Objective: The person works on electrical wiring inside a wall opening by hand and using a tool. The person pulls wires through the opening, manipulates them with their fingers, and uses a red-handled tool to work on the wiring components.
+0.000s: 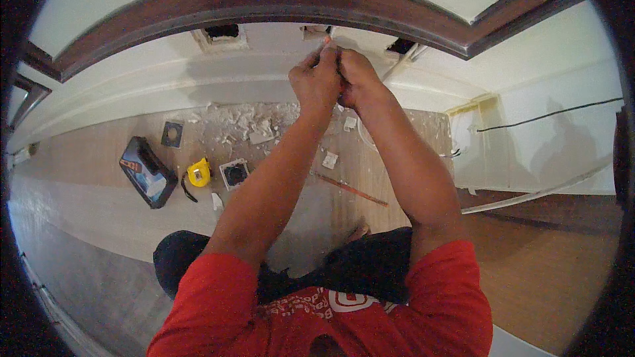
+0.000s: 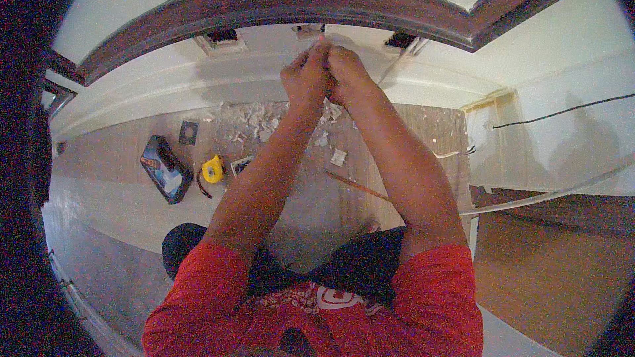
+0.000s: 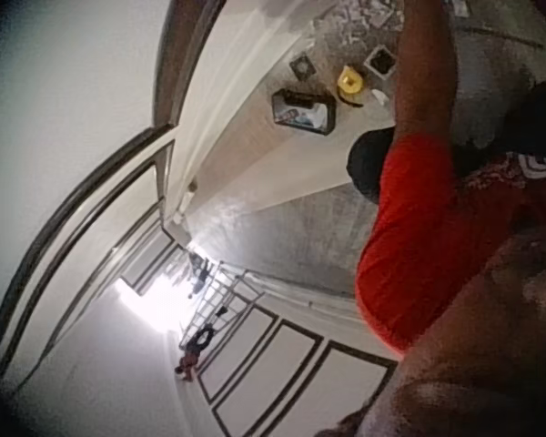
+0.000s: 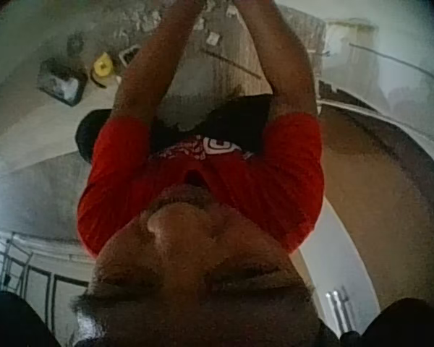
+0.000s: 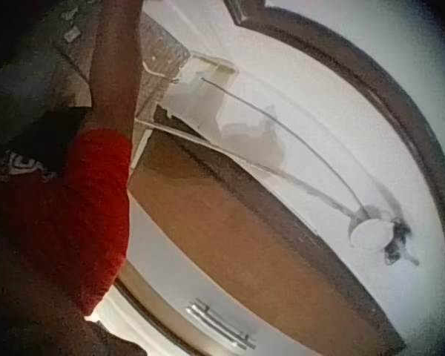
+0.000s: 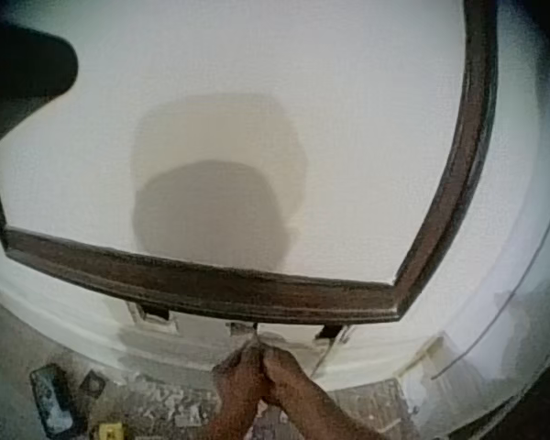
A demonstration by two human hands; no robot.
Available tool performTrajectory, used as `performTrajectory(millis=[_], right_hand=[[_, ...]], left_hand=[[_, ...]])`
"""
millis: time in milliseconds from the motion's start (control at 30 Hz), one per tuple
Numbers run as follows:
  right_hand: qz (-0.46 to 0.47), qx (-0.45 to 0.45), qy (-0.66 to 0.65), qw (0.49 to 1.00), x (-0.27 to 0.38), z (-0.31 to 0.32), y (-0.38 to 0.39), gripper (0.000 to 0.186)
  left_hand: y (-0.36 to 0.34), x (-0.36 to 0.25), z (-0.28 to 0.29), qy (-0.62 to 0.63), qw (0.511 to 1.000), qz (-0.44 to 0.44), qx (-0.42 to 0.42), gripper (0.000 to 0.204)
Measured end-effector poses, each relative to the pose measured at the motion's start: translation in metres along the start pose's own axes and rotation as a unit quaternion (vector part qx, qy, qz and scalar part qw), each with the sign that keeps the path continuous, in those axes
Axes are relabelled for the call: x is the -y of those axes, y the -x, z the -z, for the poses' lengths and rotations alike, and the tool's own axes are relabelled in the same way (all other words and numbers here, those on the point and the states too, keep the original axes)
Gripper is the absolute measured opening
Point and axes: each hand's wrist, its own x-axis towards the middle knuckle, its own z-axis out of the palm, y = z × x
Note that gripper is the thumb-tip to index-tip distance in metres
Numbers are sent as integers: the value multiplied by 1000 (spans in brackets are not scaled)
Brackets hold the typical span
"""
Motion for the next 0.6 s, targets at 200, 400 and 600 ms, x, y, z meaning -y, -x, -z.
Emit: performTrajectory(millis=[200,400,600], right_hand=[[65,23,167,983,-1,26,-14,35],[127,-102,257,953,-6,3,-16,44],[173,-88,409,892,3,-5,2,42]], left_hand=[[15,2,-15,118,992,-8,-35,39],[-7,18,2,105,991,-77,-32,37],[-12,4,18,-38,991,-128,-28,35]])
